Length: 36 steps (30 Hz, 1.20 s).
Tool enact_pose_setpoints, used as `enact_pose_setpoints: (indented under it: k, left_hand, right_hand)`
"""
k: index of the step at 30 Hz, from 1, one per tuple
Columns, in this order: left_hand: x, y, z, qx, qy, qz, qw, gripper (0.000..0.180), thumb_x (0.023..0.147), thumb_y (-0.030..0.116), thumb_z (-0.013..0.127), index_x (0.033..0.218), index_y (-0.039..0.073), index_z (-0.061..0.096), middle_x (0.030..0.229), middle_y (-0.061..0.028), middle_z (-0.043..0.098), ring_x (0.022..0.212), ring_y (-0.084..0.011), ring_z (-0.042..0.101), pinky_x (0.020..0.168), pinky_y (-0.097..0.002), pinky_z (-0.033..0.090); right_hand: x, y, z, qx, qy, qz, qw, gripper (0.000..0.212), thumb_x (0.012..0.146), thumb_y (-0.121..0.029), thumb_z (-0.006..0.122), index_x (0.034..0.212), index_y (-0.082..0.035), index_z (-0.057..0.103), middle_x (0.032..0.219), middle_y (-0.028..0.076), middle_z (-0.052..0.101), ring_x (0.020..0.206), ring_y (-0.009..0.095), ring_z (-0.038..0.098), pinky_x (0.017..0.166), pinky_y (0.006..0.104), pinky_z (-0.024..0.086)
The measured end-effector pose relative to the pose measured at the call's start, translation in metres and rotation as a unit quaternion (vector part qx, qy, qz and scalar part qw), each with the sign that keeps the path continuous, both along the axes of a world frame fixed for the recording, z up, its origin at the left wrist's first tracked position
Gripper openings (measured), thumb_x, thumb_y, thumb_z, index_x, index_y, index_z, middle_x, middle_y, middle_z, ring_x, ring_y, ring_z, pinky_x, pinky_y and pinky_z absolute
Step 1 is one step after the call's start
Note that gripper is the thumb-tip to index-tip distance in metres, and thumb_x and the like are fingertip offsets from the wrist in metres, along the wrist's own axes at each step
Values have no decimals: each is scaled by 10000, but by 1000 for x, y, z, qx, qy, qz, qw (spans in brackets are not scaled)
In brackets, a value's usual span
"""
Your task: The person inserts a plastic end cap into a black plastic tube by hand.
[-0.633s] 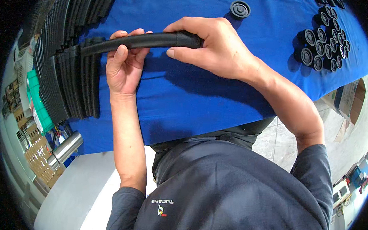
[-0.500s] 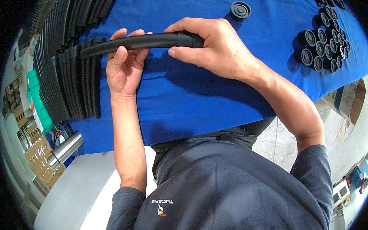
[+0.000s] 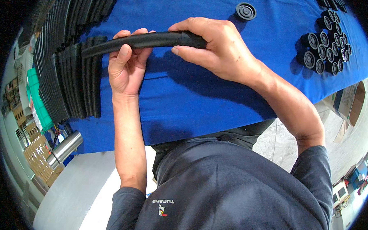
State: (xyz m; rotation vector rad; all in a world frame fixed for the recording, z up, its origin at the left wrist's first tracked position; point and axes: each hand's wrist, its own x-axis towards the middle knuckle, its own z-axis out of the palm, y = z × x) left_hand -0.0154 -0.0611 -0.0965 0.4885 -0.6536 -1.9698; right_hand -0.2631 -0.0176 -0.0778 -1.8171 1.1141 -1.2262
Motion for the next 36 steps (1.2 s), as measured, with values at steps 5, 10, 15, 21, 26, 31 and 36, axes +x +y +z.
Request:
enact_pose_setpoints:
  k: [5,10,15,21,26,31,36]
  left_hand:
    - [6,-5,-6,-9,35,-40,999,377,915,44,640,1274,12,529,1299,-278,558,1293,-425,477,1078,-501,462]
    - [6,-5,-6,-24,13,-38,999,379,915,48,641,1275,12,529,1302,-279,554,1295,-428,474,1063,-498,478]
    - [3,-5,-4,-22,-6,-18,1000,374,913,52,644,1269,11,536,1303,-278,553,1293,-434,474,1068,-503,472]
    - [4,-4,-3,-26,22,-42,999,368,918,40,628,1269,-11,532,1316,-283,542,1310,-431,458,1079,-504,459]
    - [1,-5,2,20,-17,-13,1000,322,912,32,638,1219,-22,556,1287,-301,559,1258,-444,510,1029,-492,503]
    - [1,-4,0,-18,-11,-25,999,332,922,50,632,1229,-31,536,1298,-309,547,1266,-445,502,1036,-489,499]
    - [-6,-4,4,-7,-28,-22,999,332,930,79,633,1226,-30,529,1294,-308,549,1269,-448,498,1042,-492,494]
  right_hand:
    - [2,0,-4,-77,55,-38,995,285,791,-169,703,1030,-18,666,797,173,647,796,357,660,687,416,527]
    - [-5,-2,16,142,-42,37,988,320,773,-163,724,1055,-26,659,802,162,644,790,348,657,665,400,536]
    - [1,-4,-3,-135,44,-58,988,316,813,-192,741,1045,9,672,654,90,630,573,188,653,536,324,516]
    - [-7,-4,21,372,-103,111,916,274,793,-124,692,1042,-20,645,834,175,639,828,350,640,677,382,528]
    - [2,0,-3,-119,32,-25,992,296,778,-101,713,1051,-22,631,861,154,614,803,337,648,649,395,534]
    - [-5,-2,21,292,-53,101,950,286,793,-146,702,1044,-26,634,862,155,628,772,331,651,642,388,537]
    - [2,1,-6,-90,41,-15,995,282,782,-146,701,1031,-30,635,865,158,632,823,352,640,697,425,527]
